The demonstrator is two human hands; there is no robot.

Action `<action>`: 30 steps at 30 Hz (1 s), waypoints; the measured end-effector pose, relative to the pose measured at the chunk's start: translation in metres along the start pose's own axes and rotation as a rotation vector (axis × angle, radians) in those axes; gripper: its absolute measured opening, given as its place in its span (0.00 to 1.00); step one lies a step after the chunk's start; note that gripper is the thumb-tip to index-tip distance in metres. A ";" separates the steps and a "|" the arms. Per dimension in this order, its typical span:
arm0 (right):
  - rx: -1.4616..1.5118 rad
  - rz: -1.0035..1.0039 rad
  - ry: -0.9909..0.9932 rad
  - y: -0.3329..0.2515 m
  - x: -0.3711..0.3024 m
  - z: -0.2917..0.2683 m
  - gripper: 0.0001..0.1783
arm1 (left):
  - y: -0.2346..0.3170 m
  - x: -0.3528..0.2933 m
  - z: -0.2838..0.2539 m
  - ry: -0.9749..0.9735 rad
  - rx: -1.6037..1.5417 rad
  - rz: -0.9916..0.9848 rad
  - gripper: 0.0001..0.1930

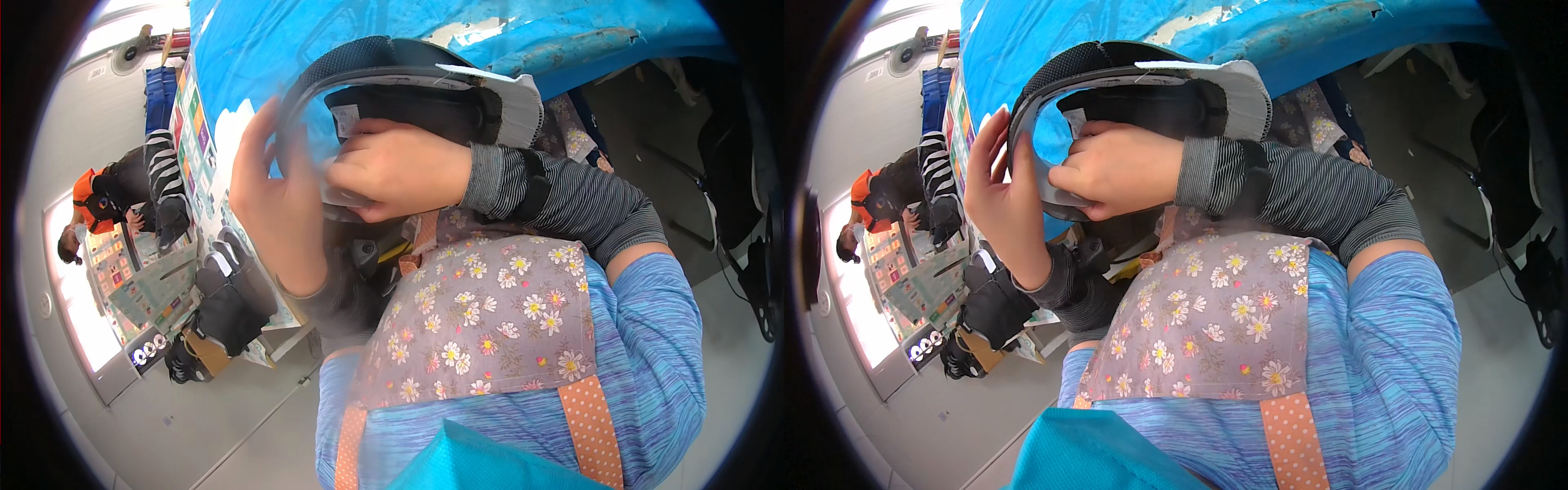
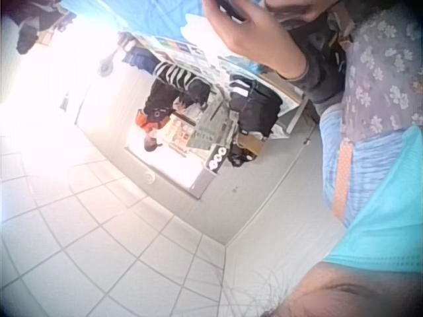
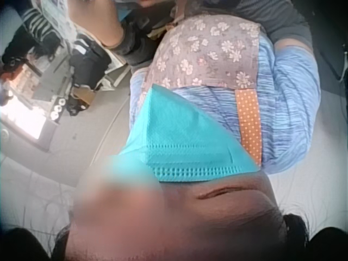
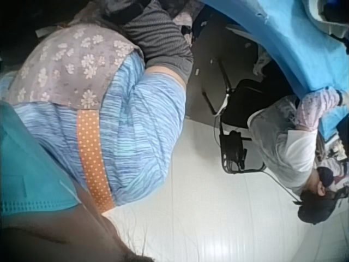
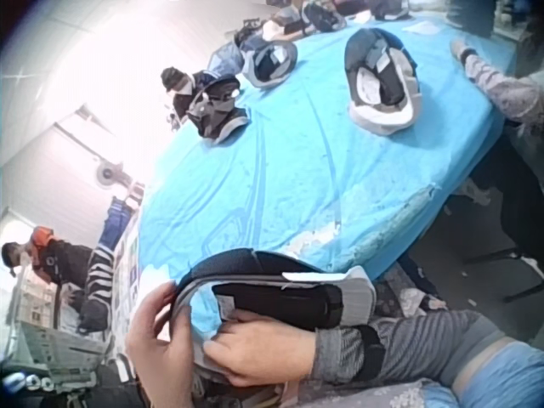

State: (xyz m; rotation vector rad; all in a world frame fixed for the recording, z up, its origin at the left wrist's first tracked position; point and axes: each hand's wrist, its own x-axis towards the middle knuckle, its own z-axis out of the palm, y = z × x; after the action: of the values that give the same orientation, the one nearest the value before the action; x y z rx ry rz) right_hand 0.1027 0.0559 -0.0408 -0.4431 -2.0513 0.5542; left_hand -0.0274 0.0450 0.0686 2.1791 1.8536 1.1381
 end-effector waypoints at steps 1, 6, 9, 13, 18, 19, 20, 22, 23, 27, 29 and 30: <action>-0.008 -0.040 0.021 0.001 0.000 0.000 0.17 | -0.001 0.002 0.001 -0.010 0.058 0.060 0.11; 0.012 -0.061 0.006 -0.001 -0.003 -0.003 0.14 | -0.014 0.000 0.005 0.036 0.118 0.005 0.09; 0.052 -0.067 -0.019 0.002 -0.007 -0.002 0.14 | -0.011 -0.002 0.002 0.028 0.052 -0.107 0.10; 0.064 -0.108 0.046 0.006 -0.010 -0.002 0.06 | -0.011 -0.006 -0.015 -0.286 -0.034 -0.111 0.23; 0.016 -0.117 0.105 0.002 -0.007 0.004 0.08 | -0.055 -0.044 -0.002 -0.151 -0.682 -0.195 0.52; -0.021 -0.129 0.158 0.002 -0.007 0.007 0.09 | -0.059 -0.052 0.008 -0.065 -0.724 -0.291 0.50; -0.020 -0.126 0.157 0.002 -0.007 0.008 0.09 | -0.059 -0.056 0.017 0.024 -0.765 -0.388 0.49; 0.011 -0.088 0.138 0.005 -0.009 0.010 0.10 | -0.053 -0.060 0.034 0.051 -0.777 -0.373 0.47; 0.010 -0.085 0.136 0.005 -0.009 0.010 0.10 | -0.051 -0.060 0.039 0.111 -0.820 -0.366 0.45; -0.055 -0.118 0.178 0.001 -0.006 0.011 0.12 | -0.045 -0.058 0.047 0.210 -0.865 -0.367 0.38; -0.081 -0.129 0.182 0.000 -0.005 0.011 0.12 | -0.052 -0.060 0.048 0.204 -0.870 -0.338 0.36; -0.097 -0.139 0.174 0.000 -0.004 0.011 0.11 | -0.055 -0.060 0.048 0.195 -0.874 -0.304 0.35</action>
State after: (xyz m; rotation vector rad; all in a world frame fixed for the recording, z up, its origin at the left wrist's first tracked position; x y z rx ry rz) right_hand 0.0949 0.0510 -0.0488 -0.3887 -1.9293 0.3220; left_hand -0.0457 0.0266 -0.0222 1.2955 1.2770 1.6903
